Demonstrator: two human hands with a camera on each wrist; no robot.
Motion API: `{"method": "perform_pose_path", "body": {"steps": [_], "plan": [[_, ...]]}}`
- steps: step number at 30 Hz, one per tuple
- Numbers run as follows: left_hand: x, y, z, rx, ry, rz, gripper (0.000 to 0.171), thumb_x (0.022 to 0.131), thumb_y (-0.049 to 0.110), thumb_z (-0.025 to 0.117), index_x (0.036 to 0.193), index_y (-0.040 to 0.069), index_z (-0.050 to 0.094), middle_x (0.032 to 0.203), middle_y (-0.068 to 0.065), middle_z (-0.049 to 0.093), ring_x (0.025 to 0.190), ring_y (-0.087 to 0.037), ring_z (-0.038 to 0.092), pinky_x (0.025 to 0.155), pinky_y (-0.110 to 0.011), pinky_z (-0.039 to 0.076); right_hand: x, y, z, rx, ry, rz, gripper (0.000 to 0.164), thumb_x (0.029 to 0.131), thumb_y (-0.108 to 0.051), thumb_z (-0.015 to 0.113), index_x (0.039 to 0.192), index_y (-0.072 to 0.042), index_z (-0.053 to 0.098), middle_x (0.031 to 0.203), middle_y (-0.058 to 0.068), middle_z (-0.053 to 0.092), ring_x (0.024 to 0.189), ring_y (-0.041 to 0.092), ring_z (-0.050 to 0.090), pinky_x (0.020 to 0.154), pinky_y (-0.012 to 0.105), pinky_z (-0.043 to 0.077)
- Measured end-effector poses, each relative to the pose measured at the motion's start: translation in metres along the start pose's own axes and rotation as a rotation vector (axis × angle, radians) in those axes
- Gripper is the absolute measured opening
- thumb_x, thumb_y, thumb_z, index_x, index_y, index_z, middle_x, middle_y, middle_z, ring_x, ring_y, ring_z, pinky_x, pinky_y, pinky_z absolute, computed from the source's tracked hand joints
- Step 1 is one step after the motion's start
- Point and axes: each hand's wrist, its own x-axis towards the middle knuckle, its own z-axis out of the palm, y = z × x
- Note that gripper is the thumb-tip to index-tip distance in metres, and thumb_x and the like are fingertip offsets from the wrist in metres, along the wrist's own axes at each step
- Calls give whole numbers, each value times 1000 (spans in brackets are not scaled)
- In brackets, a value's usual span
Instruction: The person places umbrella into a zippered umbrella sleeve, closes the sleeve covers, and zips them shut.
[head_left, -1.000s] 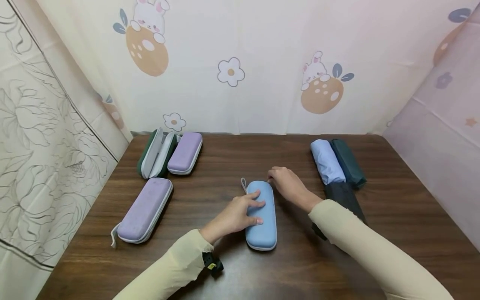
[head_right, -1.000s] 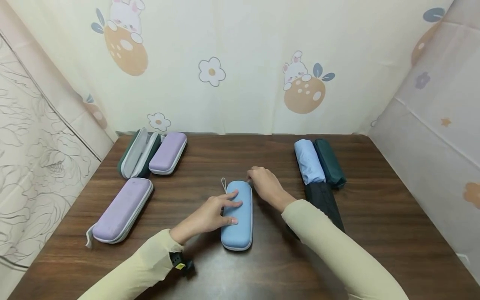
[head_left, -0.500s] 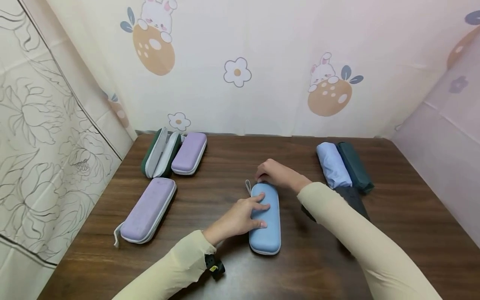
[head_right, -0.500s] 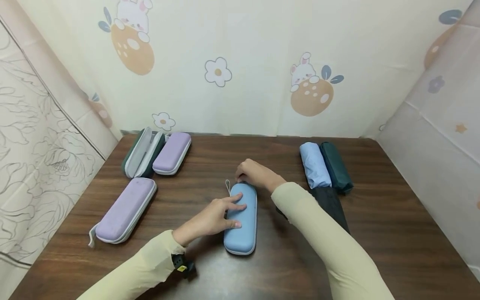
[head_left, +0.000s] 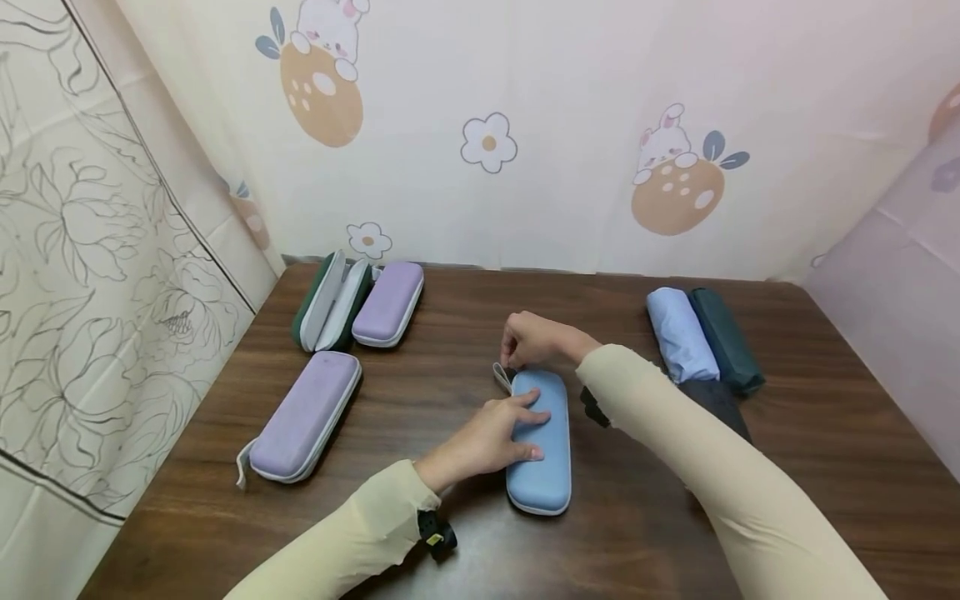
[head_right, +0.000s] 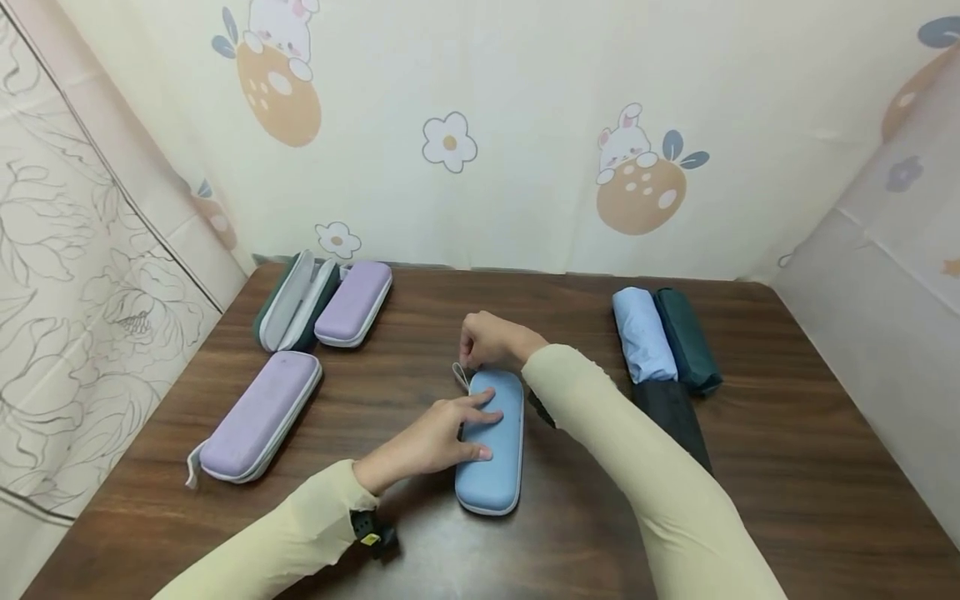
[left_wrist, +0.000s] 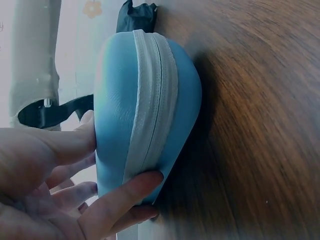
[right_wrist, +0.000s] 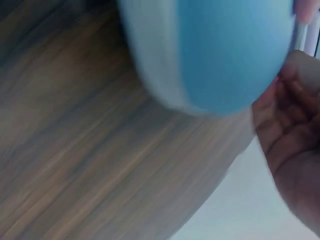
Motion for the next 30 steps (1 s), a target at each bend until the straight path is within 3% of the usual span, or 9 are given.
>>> {"method": "perform_pose_path", "body": {"steps": [5, 11, 17, 20, 24, 30], "plan": [[1, 4, 1, 3, -5, 19, 49, 82, 20, 75, 127, 5, 61, 145, -15, 39, 132, -30, 37, 103, -37, 37, -1, -24, 12, -100, 73, 158, 13, 78, 5, 65, 79, -8, 65, 74, 3, 59, 60, 16, 50, 54, 27, 41], [2, 6, 1, 19, 9, 62, 46, 81, 19, 76, 123, 3, 64, 142, -16, 44, 127, -27, 45, 98, -33, 42, -7, -45, 28, -150, 121, 229, 17, 79, -3, 71, 91, -7, 59, 78, 5, 52, 63, 18, 44, 55, 29, 37], [1, 6, 2, -1, 8, 62, 46, 82, 19, 75, 124, 3, 63, 143, -15, 43, 128, -26, 44, 97, -32, 42, -15, -45, 30, -163, 157, 287, 18, 78, -3, 68, 93, -8, 59, 76, 4, 51, 62, 17, 44, 53, 29, 35], [0, 4, 2, -35, 14, 45, 47, 83, 18, 75, 125, 3, 62, 144, -16, 42, 129, -28, 42, 99, -36, 41, -24, -42, 28, -134, 191, 272, 13, 82, -9, 68, 94, -9, 63, 80, 2, 58, 65, 15, 52, 56, 29, 42], [-2, 0, 3, -87, 31, 14, 47, 84, 16, 74, 127, 3, 61, 145, -16, 40, 131, -31, 38, 101, -42, 39, -43, -38, 26, -40, 299, 235, 12, 89, -11, 64, 99, -4, 66, 91, 6, 65, 76, 17, 60, 67, 32, 50], [-9, -6, 6, -162, 51, -24, 48, 84, 16, 74, 129, 6, 60, 149, -11, 35, 136, -31, 30, 105, -45, 34, -85, -34, 31, 164, 459, 326, 29, 91, -12, 59, 114, 4, 60, 107, 17, 63, 96, 29, 60, 79, 41, 51]]}}
